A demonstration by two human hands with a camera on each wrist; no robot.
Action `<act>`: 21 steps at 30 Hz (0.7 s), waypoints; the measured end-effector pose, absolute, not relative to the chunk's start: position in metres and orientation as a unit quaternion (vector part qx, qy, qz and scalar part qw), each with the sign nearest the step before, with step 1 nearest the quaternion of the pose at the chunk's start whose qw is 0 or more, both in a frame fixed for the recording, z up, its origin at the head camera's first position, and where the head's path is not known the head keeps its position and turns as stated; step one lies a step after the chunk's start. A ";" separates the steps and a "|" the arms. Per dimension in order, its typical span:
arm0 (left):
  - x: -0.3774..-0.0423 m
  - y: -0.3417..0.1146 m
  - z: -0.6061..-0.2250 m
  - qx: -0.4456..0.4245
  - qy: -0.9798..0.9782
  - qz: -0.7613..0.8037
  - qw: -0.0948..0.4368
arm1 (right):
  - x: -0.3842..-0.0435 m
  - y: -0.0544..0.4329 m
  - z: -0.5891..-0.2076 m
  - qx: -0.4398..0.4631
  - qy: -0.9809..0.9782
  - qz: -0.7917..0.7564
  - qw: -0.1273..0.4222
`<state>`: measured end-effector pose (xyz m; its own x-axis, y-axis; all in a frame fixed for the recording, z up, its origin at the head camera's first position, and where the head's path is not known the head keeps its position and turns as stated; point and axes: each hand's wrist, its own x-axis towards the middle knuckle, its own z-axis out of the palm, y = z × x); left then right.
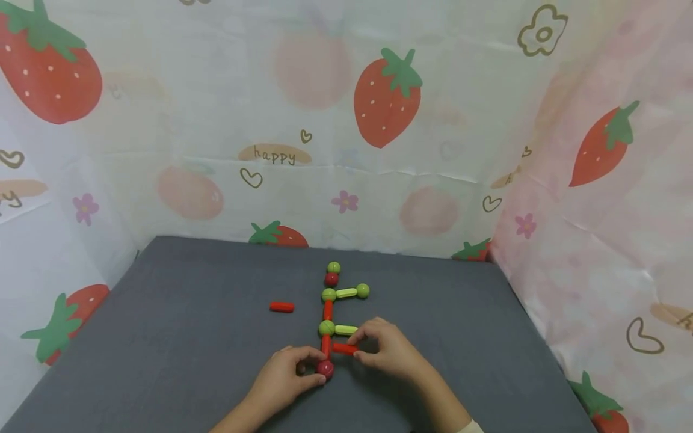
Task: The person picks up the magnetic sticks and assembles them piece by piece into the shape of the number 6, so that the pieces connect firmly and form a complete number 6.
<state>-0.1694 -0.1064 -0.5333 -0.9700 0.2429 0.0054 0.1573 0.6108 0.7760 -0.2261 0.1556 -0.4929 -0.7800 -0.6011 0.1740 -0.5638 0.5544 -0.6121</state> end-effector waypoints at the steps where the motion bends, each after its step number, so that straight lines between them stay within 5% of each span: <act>1: -0.169 -0.106 -0.533 0.112 0.896 0.427 0.051 | -0.226 0.157 -0.495 -0.332 0.881 -0.336 0.033; 21: -0.170 -0.104 -0.533 0.105 0.897 0.425 0.059 | -0.223 0.166 -0.509 -0.326 0.878 -0.326 0.128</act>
